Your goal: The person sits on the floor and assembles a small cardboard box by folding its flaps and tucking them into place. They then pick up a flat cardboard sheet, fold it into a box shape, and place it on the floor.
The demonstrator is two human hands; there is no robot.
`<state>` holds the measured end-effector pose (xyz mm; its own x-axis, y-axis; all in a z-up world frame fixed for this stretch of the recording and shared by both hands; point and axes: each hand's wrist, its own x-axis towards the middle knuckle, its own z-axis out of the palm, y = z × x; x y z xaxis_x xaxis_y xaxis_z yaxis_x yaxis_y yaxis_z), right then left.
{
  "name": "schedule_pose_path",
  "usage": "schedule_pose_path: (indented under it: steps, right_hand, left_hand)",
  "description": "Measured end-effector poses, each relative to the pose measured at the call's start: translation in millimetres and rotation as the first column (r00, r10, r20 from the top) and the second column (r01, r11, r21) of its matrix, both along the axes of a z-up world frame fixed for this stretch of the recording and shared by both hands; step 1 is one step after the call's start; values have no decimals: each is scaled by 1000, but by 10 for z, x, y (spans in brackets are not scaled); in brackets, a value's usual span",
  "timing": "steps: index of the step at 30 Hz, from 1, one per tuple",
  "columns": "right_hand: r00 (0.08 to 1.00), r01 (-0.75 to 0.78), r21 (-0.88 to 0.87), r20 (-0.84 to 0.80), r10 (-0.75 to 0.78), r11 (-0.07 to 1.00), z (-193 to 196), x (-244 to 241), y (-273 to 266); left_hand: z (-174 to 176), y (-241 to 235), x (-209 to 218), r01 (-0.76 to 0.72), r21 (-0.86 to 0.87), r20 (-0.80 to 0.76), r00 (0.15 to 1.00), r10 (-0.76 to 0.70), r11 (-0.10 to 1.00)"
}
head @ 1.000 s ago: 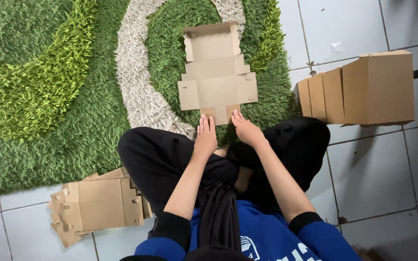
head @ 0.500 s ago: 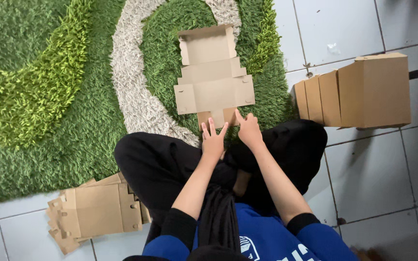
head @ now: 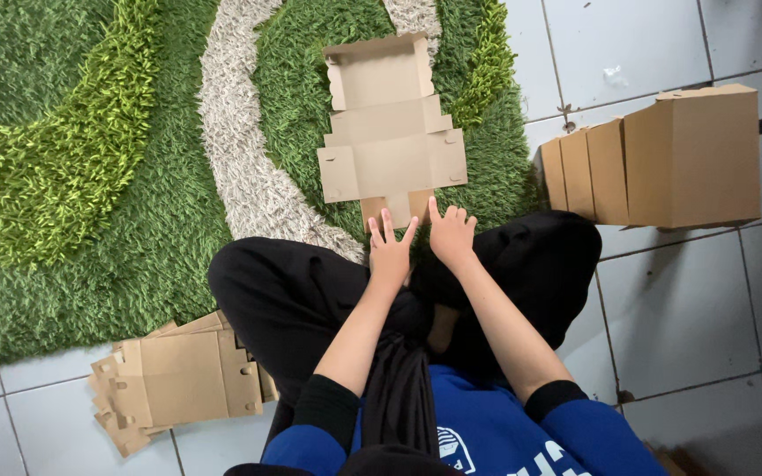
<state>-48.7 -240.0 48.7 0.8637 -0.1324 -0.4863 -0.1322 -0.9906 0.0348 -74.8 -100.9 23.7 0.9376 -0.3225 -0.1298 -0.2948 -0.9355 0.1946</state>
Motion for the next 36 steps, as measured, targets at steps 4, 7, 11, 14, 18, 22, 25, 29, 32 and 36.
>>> schedule_pose_path:
  steps: [4,7,11,14,18,22,25,29,32,36]
  right_hand:
    - [993,-19,-18,-118,17,1000,-59,-71,22]
    - [999,-37,-16,1,37,999,-33,-167,64]
    - [999,-43,-17,-8,43,999,-110,-253,84]
    - [998,-25,7,-55,25,1000,-62,-205,76]
    - [999,29,24,38,-30,999,-9,-123,64]
    - [990,8,134,135,-26,991,301,-40,408]
    - [945,-198,324,313,93,925,9,-7,637]
    - [951,-204,301,288,115,932,19,58,777]
    - [957,-203,276,261,130,940,21,92,800]
    - [963,-202,236,224,149,951,41,127,826]
  left_hand:
    - [-38,2,0,0,3,-9,1000,0,1000]
    - [1,7,16,17,38,-79,997,-14,999]
    - [75,25,22,31,26,-151,988,-27,999]
    - [112,45,32,38,13,-195,980,-34,999]
    - [311,129,-26,72,-1,-140,988,-71,997]
    - [381,180,-86,4,-23,-184,983,-8,1000]
    - [435,188,-69,47,58,-208,978,-34,997]
    - [739,162,16,220,310,-397,914,-84,925]
    - [728,186,50,262,311,-467,880,-94,913]
    - [617,198,82,303,283,-530,840,-115,910]
